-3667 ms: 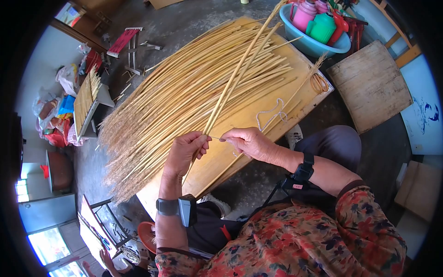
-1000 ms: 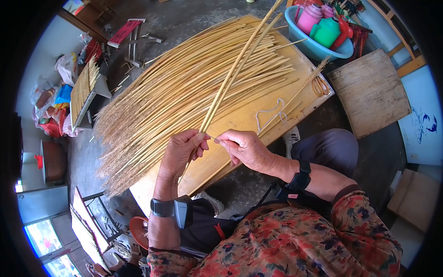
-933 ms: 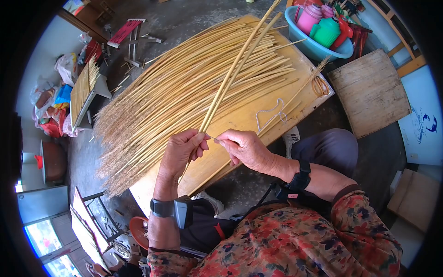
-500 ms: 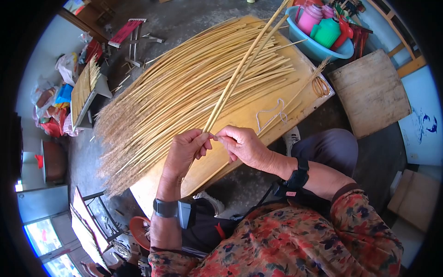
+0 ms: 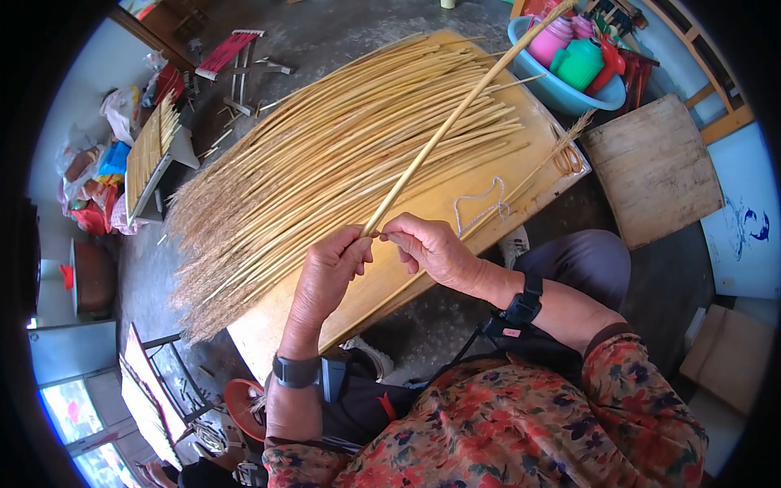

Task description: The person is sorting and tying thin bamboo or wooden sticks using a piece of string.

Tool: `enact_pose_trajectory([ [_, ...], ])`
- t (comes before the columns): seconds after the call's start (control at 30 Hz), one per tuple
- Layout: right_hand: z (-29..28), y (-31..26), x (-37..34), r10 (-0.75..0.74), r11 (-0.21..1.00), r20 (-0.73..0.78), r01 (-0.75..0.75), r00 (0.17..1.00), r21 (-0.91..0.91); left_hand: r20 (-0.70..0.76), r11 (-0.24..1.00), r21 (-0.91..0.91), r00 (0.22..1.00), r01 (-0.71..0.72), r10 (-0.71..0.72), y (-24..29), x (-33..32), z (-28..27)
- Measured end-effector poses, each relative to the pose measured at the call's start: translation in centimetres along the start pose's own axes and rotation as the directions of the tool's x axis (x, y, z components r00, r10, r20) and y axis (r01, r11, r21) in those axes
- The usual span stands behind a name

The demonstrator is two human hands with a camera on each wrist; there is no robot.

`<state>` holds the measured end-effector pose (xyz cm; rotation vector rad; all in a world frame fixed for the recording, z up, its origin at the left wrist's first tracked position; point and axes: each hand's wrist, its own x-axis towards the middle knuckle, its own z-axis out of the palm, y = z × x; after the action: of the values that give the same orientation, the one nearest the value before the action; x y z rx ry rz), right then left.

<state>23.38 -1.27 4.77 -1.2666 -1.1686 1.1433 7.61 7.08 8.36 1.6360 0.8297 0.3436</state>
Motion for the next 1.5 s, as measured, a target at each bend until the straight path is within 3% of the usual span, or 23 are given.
enact_pose_trajectory([
  [0.17, 0.0, 0.2, 0.7, -0.088, 0.996, -0.009, 0.088, 0.996, -0.021, -0.061, 0.999, 0.033, 0.997, -0.038, 0.040, 0.1, 0.0, 0.0],
  [0.23, -0.4, -0.2, 1.0, -0.146, 0.957, 0.033, 0.150, 0.989, -0.247, -0.070, 0.998, 0.058, 0.998, -0.002, 0.006, 0.2, 0.1, -0.1],
  [0.27, -0.4, -0.4, 1.1, -0.147, 0.957, 0.034, 0.151, 0.989, -0.247, -0.071, 0.998, 0.058, 0.997, -0.002, 0.006, 0.1, 0.2, -0.2],
  [0.33, -0.1, -0.8, 1.7, -0.315, 0.887, 0.012, 0.298, 0.949, -0.353, -0.097, 1.000, 0.024, 0.995, -0.006, 0.008, -0.2, 0.5, -0.3],
  [0.47, -0.2, -0.6, 2.7, -0.279, 0.925, -0.020, 0.264, 0.960, -0.273, -0.101, 0.999, 0.041, 0.995, -0.009, 0.013, -0.1, 0.6, -0.1],
  [0.57, -0.4, -0.9, 2.7, -0.350, 0.869, 0.042, 0.341, 0.936, -0.359, -0.105, 0.999, 0.026, 0.994, 0.027, -0.024, -0.3, 0.7, -0.2],
  [0.63, -0.6, -1.2, 2.6, -0.156, 0.937, 0.074, 0.172, 0.985, -0.304, -0.130, 0.996, 0.083, 0.991, -0.029, 0.039, -0.9, 1.0, -0.3],
  [0.67, -0.6, -1.2, 2.5, -0.159, 0.937, 0.074, 0.174, 0.985, -0.303, -0.130, 0.996, 0.085, 0.991, -0.030, 0.041, -0.9, 1.1, -0.4],
  [0.7, -0.7, -1.2, 2.4, 0.082, 0.983, 0.074, -0.069, 0.994, -0.171, -0.148, 0.995, 0.098, 0.988, -0.034, 0.049, -0.9, 1.2, -0.4],
  [0.73, -0.7, -1.2, 2.3, 0.317, 0.948, 0.106, -0.314, 0.943, -0.040, -0.165, 0.993, 0.110, 0.985, -0.039, 0.057, -0.9, 1.3, -0.5],
  [0.87, -0.2, 0.0, 2.1, 0.177, 0.984, 0.054, -0.177, 0.983, 0.002, -0.162, 0.996, 0.084, 0.986, -0.014, 0.028, -0.9, 1.4, -0.3],
  [0.93, -0.2, 0.0, 2.2, -0.007, 0.991, 0.023, 0.010, 1.000, -0.135, -0.167, 0.998, 0.050, 0.985, -0.037, 0.045, -1.5, 1.5, 0.0],
  [1.13, -0.3, -0.4, 2.0, 0.144, 0.985, 0.002, -0.143, 0.990, -0.094, -0.146, 0.997, 0.078, 0.989, -0.023, 0.034, -0.6, 1.5, -0.1],
  [1.23, 0.0, -0.3, 2.0, 0.109, 0.994, 0.014, -0.109, 0.994, -0.004, -0.120, 0.997, 0.074, 0.993, -0.012, 0.021, -0.9, 1.6, 0.2],
  [1.5, 0.0, -1.5, 2.8, 0.153, 0.987, 0.017, -0.152, 0.988, -0.057, -0.143, 0.988, 0.137, 0.985, -0.078, 0.098, -1.4, 1.7, 0.3],
])
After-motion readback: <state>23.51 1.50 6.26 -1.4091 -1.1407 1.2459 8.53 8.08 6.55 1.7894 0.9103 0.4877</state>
